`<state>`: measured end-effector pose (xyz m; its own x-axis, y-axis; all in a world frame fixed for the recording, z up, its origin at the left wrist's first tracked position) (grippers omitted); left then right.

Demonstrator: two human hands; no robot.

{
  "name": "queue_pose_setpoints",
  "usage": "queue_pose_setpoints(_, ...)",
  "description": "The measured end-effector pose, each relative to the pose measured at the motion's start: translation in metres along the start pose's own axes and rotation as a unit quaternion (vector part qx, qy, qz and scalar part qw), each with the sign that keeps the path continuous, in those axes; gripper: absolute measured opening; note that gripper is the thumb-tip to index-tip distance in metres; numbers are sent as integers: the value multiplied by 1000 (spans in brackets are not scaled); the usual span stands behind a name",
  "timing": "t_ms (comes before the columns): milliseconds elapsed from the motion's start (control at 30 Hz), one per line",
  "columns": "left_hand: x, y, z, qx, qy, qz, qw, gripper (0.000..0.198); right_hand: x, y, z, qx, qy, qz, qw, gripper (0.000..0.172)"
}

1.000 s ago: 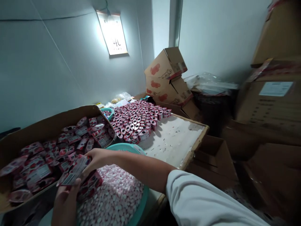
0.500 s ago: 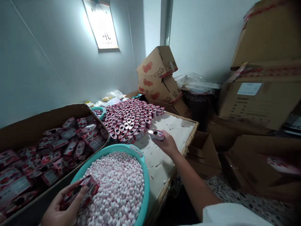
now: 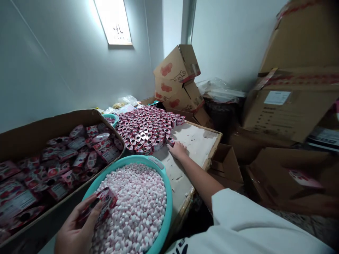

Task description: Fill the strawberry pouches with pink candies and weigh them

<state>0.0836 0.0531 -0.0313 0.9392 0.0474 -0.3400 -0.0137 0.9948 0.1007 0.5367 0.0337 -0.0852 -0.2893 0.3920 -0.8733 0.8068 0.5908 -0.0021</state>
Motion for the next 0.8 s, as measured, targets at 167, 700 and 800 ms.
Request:
queue_pose_setpoints(167,1,4,-13,-40,-29,-35,998,69,15,-7,-17,-18,-3,2,1000,39)
queue_pose_setpoints(700,1,-5,-1,-66,-9,-5,998,67,28,2,-8,-130,60,80,986,79)
queue_pose_setpoints(800,3,-4,-6,-41,7,-2,999,68,22,-1,-12,-177,45,81,980,77)
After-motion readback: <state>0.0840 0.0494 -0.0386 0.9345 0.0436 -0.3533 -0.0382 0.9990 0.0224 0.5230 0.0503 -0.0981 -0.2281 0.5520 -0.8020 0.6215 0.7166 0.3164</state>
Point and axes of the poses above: each hand's wrist, its own y-axis towards the middle knuckle, its own x-axis out of the palm, z = x × y, the point moved 3 cm from there along y, towards the middle knuckle, and after that the axes turned 1 degree about -y, right-handed, at the moved point
